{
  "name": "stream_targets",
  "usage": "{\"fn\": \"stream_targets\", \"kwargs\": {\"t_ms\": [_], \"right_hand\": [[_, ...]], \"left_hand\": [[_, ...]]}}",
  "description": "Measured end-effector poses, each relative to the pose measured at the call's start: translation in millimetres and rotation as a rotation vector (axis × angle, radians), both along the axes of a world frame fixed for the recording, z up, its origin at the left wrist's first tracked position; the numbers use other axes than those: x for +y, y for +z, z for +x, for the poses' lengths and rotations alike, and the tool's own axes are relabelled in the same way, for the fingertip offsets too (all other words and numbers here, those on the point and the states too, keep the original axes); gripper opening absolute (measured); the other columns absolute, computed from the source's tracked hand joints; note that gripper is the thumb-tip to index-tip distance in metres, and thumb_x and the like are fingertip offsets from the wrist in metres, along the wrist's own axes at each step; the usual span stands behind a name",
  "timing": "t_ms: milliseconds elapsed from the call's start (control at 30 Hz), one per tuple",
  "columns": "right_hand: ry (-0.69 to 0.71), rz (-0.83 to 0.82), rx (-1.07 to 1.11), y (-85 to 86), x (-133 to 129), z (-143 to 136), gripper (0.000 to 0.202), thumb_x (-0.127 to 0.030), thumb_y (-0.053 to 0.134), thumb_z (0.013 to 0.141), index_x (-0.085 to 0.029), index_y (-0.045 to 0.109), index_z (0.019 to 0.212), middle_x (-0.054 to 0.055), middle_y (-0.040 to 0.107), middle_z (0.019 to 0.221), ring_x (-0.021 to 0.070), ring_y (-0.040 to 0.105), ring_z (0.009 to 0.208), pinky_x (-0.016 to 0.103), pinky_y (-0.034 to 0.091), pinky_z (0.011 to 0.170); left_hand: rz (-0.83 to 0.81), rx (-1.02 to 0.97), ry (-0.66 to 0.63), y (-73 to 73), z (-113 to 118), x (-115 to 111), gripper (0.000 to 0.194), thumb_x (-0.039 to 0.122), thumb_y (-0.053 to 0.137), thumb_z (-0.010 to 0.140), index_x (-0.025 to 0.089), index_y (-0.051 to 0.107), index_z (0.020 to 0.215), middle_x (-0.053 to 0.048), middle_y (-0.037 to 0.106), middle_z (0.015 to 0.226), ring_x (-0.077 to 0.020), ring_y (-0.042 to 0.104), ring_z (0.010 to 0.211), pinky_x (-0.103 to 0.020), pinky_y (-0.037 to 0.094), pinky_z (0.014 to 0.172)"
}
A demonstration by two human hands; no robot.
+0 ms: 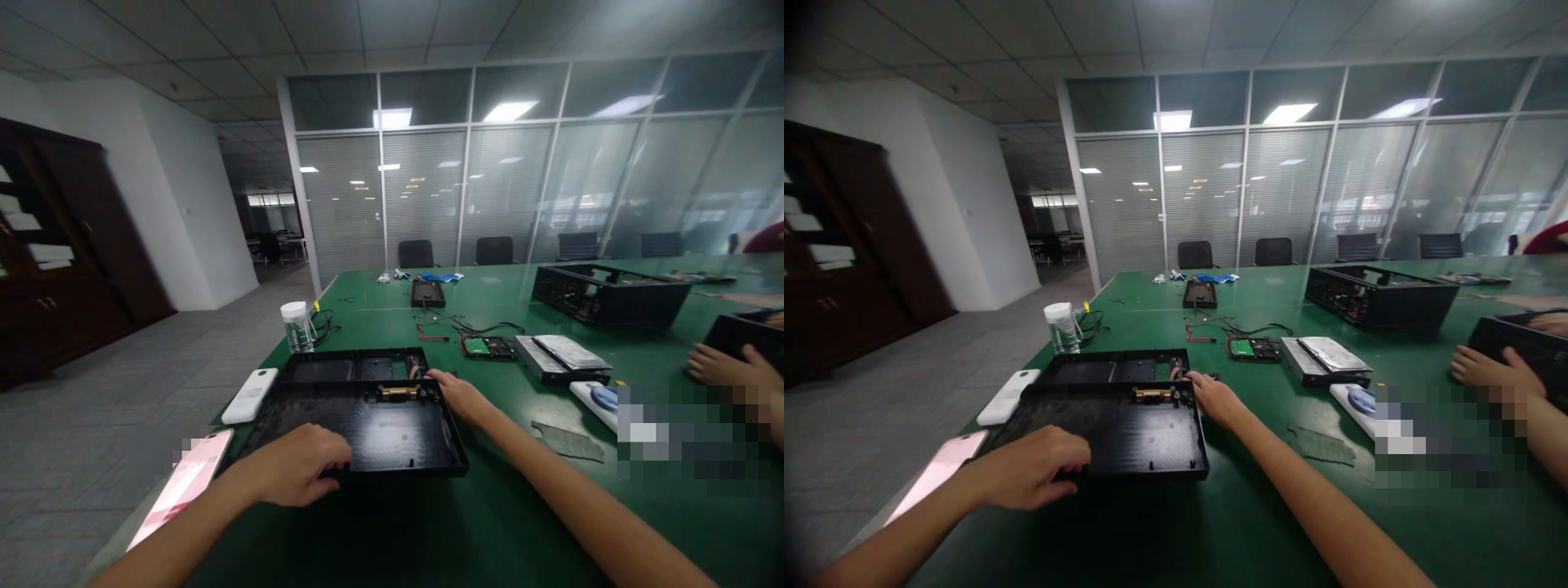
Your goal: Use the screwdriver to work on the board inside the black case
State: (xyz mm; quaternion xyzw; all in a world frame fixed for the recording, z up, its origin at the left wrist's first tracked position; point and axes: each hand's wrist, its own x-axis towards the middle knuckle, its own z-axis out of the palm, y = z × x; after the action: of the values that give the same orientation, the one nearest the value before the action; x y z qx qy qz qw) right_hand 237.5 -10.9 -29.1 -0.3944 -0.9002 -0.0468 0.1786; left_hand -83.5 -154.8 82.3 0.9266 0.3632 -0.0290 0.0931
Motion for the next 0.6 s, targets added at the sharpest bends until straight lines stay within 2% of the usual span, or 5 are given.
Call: {"fn": "stream_targets", "kwargs": {"t_ms": [100, 267, 400, 500, 600], "right_hand": [[-0.066, 0.101, -0.033, -9.3, 9.7, 40.5, 0.037, -0.016, 0.043, 0.084, -0.019, 0.051, 0.12, 0.012, 0.045, 0.129, 0.0251, 0.05, 0.104, 0.041, 0.041, 0.09], [-0.251, 0.051, 0.074, -17.9, 16.7, 99.2, 0.031, -0.025, 0.045, 0.085, -0.023, 0.056, 0.113, 0.009, 0.049, 0.123, 0.0244, 0.05, 0.107, 0.042, 0.04, 0.092], [-0.257, -0.038, 0.236, -15.6, 16.3, 93.0, 0.035, -0.035, 0.038, 0.089, -0.024, 0.05, 0.12, 0.008, 0.048, 0.123, 0.0214, 0.054, 0.103, 0.037, 0.043, 0.089], [-0.242, -0.09, 0.286, -16.1, 15.7, 76.0, 0.036, -0.037, 0.037, 0.088, -0.025, 0.049, 0.12, 0.007, 0.051, 0.12, 0.0213, 0.055, 0.101, 0.037, 0.044, 0.087], [-0.239, -0.117, 0.333, -21.5, 14.2, 67.1, 0.034, -0.038, 0.038, 0.088, -0.024, 0.049, 0.117, 0.006, 0.054, 0.116, 0.0212, 0.055, 0.101, 0.037, 0.043, 0.087]], "left_hand": [[-0.019, 0.013, 0.002, -17.3, 0.4, 0.0, 0.009, 0.021, 0.061, 0.073, 0.021, 0.055, 0.08, 0.002, 0.059, 0.08, -0.0148, 0.054, 0.074, -0.025, 0.036, 0.066], [-0.071, 0.074, 0.007, -46.5, 4.2, 9.1, 0.015, 0.019, 0.063, 0.068, 0.022, 0.058, 0.082, 0.0, 0.062, 0.082, -0.0178, 0.056, 0.077, -0.026, 0.039, 0.067], [-0.188, 0.22, 0.079, -52.3, 14.9, 29.6, 0.02, 0.03, 0.068, 0.062, 0.021, 0.063, 0.079, -0.002, 0.063, 0.076, -0.0199, 0.058, 0.068, -0.026, 0.039, 0.054], [-0.231, 0.164, 0.034, -46.5, 41.4, 56.4, 0.032, 0.047, 0.064, 0.067, 0.02, 0.064, 0.085, -0.004, 0.064, 0.075, -0.0191, 0.058, 0.064, -0.025, 0.04, 0.052], [0.029, -0.113, -0.13, -49.9, 83.1, 88.3, 0.03, 0.041, 0.058, 0.077, 0.018, 0.062, 0.096, -0.007, 0.062, 0.09, -0.0203, 0.058, 0.083, -0.029, 0.044, 0.073]]}}
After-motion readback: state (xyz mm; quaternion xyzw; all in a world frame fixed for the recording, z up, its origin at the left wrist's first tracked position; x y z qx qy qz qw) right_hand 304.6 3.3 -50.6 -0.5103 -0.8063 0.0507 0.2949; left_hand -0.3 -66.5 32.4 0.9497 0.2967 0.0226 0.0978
